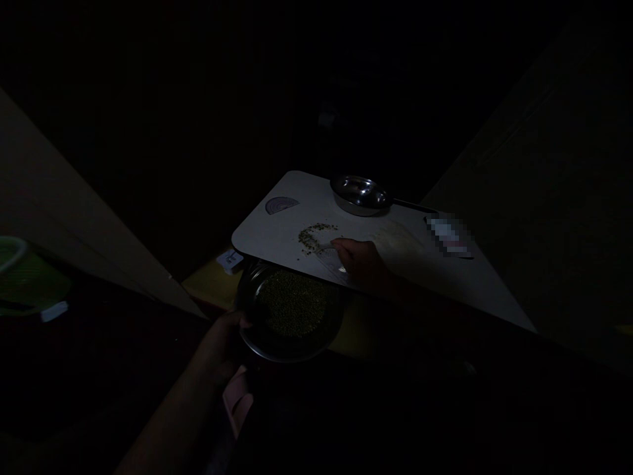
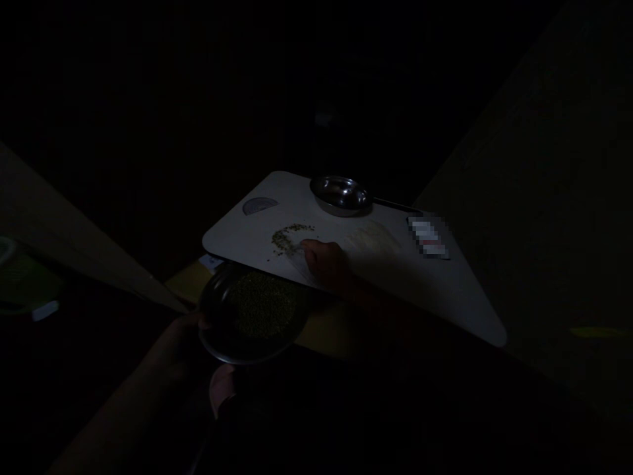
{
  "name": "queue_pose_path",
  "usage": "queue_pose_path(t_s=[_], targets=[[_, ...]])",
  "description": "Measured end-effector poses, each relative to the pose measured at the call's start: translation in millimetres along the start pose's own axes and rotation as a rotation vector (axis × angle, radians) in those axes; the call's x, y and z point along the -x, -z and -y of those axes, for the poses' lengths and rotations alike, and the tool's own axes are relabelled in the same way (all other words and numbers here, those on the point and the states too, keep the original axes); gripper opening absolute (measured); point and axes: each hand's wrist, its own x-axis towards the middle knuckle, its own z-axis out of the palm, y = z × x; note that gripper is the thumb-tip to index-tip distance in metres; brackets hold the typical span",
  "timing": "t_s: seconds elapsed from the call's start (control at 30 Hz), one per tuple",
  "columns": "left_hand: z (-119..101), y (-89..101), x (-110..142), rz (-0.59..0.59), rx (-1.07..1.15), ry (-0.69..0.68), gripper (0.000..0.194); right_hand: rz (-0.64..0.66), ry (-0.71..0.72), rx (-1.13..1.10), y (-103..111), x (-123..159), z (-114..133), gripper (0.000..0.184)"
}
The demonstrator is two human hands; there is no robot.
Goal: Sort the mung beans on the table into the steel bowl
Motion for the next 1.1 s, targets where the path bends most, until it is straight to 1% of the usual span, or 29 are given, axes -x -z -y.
queue_pose_path(t_s=[0.17, 0.33, 0.47, 0.67, 0.83, 0.93, 1.0, 1.1], targets=[[0, 0.0, 0, 0.004, -0.043, -0.059, 0.02, -0.005, -0.002, 0.009, 0, -3, -4, 0.033], [1, 2.3, -3, 0.001, -0.028, -0.053, 0.017, 0.004, 0.001, -0.007, -6, -5, 5, 0.032], [1, 3.1, -3, -0.003, -0.024, -0.031, 0.015, 0.008, 0.009, -0.05, -4, -4, 11, 0.033], [1, 3.2, -2, 0.005, -0.03, -0.017, 0.015, -0.008, 0.008, -0.075, 3, 0, 7, 0.034], [1, 4.2, -4, 0.025, -0.035, -0.049, 0.02, -0.012, 0.044, -0.089, -1, 2, 11, 0.033], [1, 5.6, -5, 0.034, -0.041, -0.045, 0.021, 0.017, 0.065, -0.083, -5, 2, 16, 0.033], [2, 6.4, -5, 0.046, -0.032, -0.057, 0.021, 0.029, 0.051, -0.055, -6, 3, 16, 0.034], [2, 6.3, -4, 0.039, -0.028, -0.061, 0.017, 0.011, 0.019, -0.019, -5, 3, 11, 0.033]])
